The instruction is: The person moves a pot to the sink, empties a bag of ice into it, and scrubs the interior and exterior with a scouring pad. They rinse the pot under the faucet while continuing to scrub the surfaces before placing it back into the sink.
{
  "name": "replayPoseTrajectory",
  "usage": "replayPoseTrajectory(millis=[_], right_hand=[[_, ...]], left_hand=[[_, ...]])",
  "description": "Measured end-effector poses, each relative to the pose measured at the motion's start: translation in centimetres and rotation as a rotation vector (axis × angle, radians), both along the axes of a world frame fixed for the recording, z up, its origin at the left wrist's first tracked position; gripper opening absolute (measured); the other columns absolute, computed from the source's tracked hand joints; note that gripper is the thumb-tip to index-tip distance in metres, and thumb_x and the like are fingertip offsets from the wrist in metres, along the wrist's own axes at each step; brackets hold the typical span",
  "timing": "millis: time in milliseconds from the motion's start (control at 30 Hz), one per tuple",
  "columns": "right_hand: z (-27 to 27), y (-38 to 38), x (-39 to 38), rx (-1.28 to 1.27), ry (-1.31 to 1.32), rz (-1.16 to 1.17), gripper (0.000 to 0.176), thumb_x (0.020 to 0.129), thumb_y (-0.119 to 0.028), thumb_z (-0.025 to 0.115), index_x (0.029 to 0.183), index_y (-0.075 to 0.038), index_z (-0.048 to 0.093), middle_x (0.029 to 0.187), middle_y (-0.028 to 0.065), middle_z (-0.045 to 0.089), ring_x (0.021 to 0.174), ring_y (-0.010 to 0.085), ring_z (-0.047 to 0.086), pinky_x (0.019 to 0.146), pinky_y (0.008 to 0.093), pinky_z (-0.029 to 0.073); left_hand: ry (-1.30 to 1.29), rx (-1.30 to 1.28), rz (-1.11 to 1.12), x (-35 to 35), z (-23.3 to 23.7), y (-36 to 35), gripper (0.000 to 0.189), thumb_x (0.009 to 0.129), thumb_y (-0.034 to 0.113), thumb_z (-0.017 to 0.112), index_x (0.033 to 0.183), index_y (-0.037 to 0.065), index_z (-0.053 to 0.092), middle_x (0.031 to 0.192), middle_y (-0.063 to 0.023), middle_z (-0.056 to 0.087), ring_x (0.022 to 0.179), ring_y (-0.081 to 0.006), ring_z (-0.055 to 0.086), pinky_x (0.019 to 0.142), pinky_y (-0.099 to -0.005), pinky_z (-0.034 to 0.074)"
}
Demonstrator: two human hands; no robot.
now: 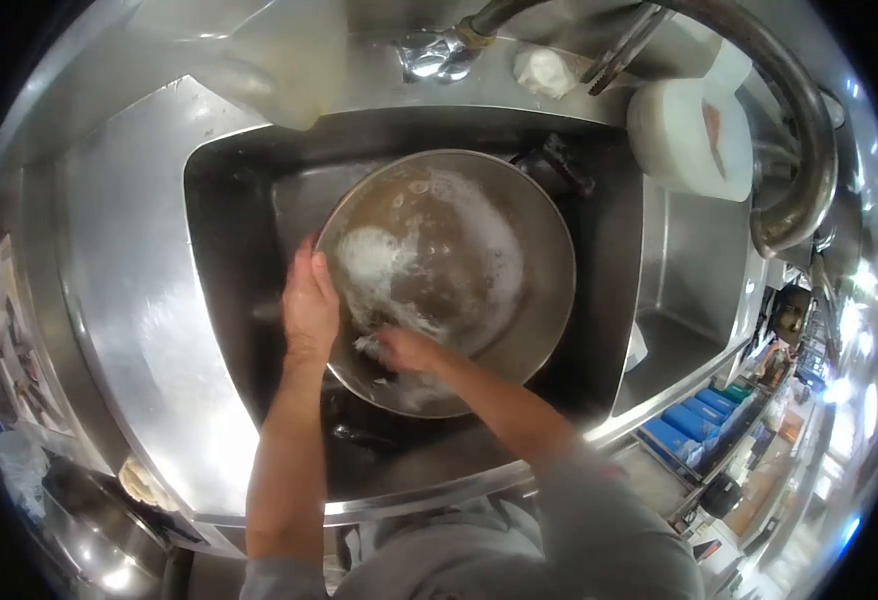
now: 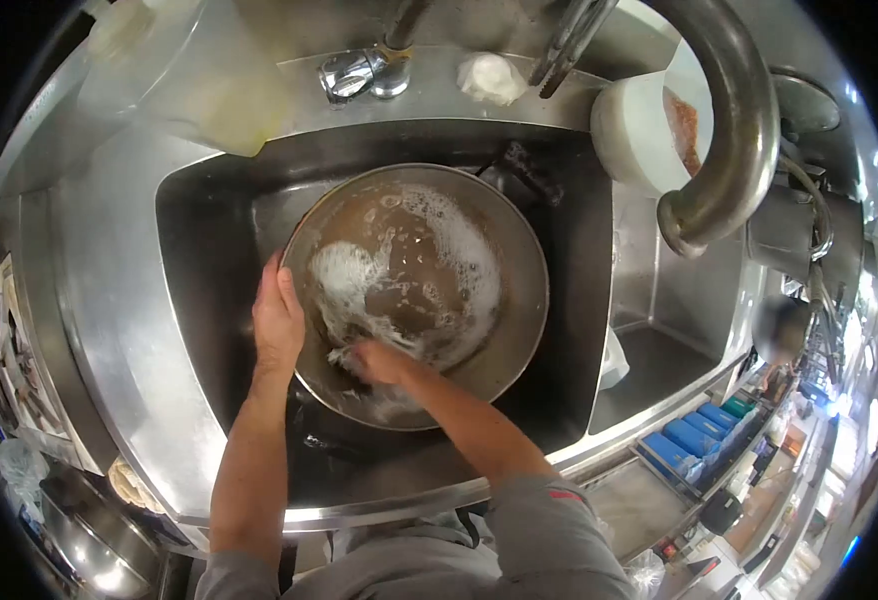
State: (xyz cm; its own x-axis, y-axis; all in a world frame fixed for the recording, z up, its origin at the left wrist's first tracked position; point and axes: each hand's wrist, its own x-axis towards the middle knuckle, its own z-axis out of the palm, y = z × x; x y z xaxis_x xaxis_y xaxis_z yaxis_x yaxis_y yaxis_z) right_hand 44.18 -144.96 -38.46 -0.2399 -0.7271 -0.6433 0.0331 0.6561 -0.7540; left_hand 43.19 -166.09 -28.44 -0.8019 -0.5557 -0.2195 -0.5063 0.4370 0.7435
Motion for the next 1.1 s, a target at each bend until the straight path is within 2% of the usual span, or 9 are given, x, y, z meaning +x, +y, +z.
replayPoseTrajectory(millis=[33,167,300,433,500,567,667,767,1100], right_hand=[[1.5,2.9,-0.4,0.123,-0.115,0.079,0.042,0.085,-0.013,0.066,0.126,-0.006,0.064,0.118,0.0233,0.068,0.112,0.0398,0.064,0.096,0.0474,0.051],[3.5,11.9,-5.7,0.477,0.162,0.419,0.036,0.086,-0.019,0.066,0.121,-0.012,0.07,0.116,0.0162,0.071,0.109,0.0384,0.066,0.094,0.0477,0.053],[4.5,15.0,-14.7,0.425,0.558,0.822,0.026,0.082,-0.019,0.069,0.107,-0.012,0.073,0.107,0.0163,0.07,0.106,0.0373,0.067,0.091,0.0512,0.053],[3.4,10.3,-22.3,0.541,0.778,0.746,0.025,0.08,-0.009,0.07,0.105,-0.012,0.071,0.109,0.014,0.069,0.11,0.0357,0.065,0.094,0.0496,0.053],[4.3,7.1,-24.6,0.2,1.087,0.638,0.022,0.093,-0.013,0.053,0.105,-0.009,0.071,0.114,0.017,0.069,0.105,0.0355,0.068,0.087,0.0489,0.056],[5.3,2.2,-24.6,0.178,1.176,0.525,0.025,0.093,-0.012,0.053,0.114,-0.01,0.066,0.125,0.016,0.064,0.112,0.0323,0.066,0.085,0.0488,0.056],[8.0,-1.8,-23.5,0.198,0.955,0.499,0.028,0.093,-0.012,0.054,0.119,-0.011,0.064,0.138,0.0139,0.057,0.127,0.0337,0.056,0.103,0.0509,0.047],[6.0,-1.4,-22.9,0.191,1.085,0.539,0.036,0.093,-0.01,0.054,0.128,-0.014,0.062,0.147,0.0153,0.049,0.136,0.0342,0.047,0.114,0.0489,0.038],[4.2,8.4,-19.3,0.523,0.761,0.184,0.044,0.091,-0.015,0.063,0.134,-0.009,0.056,0.133,0.024,0.057,0.12,0.0428,0.058,0.097,0.0526,0.052]], left_hand=[[-0.025,-0.004,-0.001,0.1,-0.1,-0.1,0.043,0.11,0.029,0.04,0.144,0.004,0.05,0.132,-0.0266,0.062,0.122,-0.0446,0.059,0.101,-0.0457,0.049],[-0.055,0.012,0.002,-0.2,0.5,-0.1,0.042,0.11,0.029,0.04,0.143,0.004,0.05,0.132,-0.0264,0.061,0.122,-0.0445,0.059,0.101,-0.0464,0.049],[-0.106,0.026,0.043,-0.4,1.1,-0.1,0.041,0.11,0.028,0.04,0.142,0.005,0.051,0.133,-0.0261,0.061,0.123,-0.044,0.059,0.1,-0.0473,0.049],[-0.096,-0.01,0.022,-0.3,0.7,-0.1,0.041,0.109,0.027,0.041,0.141,0.005,0.052,0.131,-0.0263,0.061,0.121,-0.0444,0.059,0.1,-0.0477,0.049],[-0.075,-0.004,0.023,0.0,0.1,-0.1,0.04,0.109,0.027,0.041,0.141,0.005,0.052,0.131,-0.0265,0.061,0.121,-0.0447,0.059,0.099,-0.0477,0.05],[-0.043,-0.077,0.0,0.2,-0.9,-0.1,0.04,0.11,0.028,0.041,0.14,0.005,0.052,0.129,-0.0266,0.062,0.118,-0.0452,0.06,0.098,-0.0476,0.051],[-0.052,-0.094,-0.016,0.0,-0.6,-0.1,0.041,0.109,0.031,0.042,0.143,0.01,0.05,0.125,-0.0279,0.063,0.111,-0.0479,0.063,0.092,-0.052,0.053],[-0.088,-0.084,0.016,-0.3,0.2,0.2,0.04,0.109,0.029,0.042,0.142,0.009,0.051,0.127,-0.0264,0.063,0.115,-0.0461,0.062,0.095,-0.05,0.052],[-0.062,-0.053,0.012,-0.2,0.3,0.0,0.039,0.109,0.025,0.042,0.141,0.006,0.051,0.129,-0.0263,0.062,0.12,-0.0453,0.06,0.098,-0.0472,0.05]])
